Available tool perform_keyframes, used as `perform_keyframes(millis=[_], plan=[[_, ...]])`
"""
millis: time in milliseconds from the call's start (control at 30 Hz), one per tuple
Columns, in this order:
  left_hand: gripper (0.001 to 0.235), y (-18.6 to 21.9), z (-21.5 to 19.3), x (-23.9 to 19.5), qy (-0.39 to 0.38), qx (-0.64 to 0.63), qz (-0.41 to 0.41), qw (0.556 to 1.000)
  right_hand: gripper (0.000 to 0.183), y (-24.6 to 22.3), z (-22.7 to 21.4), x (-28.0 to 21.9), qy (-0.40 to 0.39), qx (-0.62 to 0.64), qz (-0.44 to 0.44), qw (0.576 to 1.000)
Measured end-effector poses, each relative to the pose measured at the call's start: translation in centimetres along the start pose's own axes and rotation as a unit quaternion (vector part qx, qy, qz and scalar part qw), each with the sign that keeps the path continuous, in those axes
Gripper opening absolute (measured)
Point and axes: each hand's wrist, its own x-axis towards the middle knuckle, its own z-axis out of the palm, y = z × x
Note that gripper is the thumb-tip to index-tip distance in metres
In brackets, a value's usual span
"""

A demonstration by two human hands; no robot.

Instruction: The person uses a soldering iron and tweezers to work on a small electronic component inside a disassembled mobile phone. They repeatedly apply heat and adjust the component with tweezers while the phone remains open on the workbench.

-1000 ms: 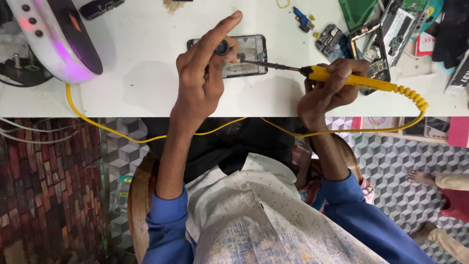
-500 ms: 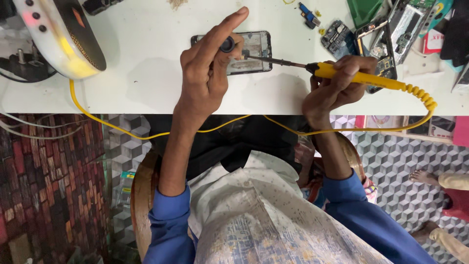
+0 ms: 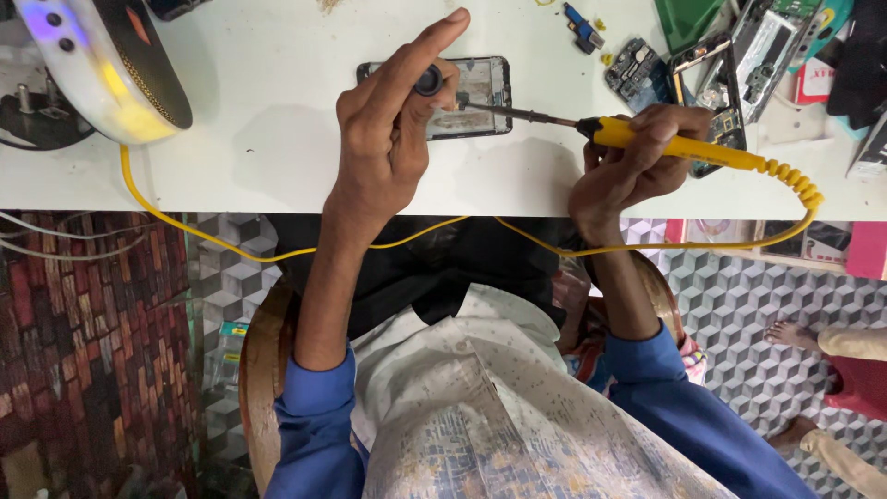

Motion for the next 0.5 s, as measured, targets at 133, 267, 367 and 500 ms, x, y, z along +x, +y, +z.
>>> perform_keyframes(millis=[133,267,367,500], plan=[[0.031,0.06,-0.09,0.07,0.001,-0.029,0.011,1.0,0.041,-0.1,-0.02,0.0,-0.012,0.018,0.017,1.0],[0.033,0.15,-0.11,0.1,0.001,-0.038,0.021,0.999,0.042,-0.1,0.17,0.15,-0.017,0.009,0.0,1.0],[0.034,0.27,-0.09,0.15,-0.006,-0.029,0.008,1.0,0.042,-0.38,0.21,0.29,-0.018,-0.001,-0.006,1.0],[0.033,0.2,-0.13,0.15,-0.006,-0.029,0.004,1.0,0.042,-0.94,0.35,0.39,-0.006,-0.02,0.022,1.0]])
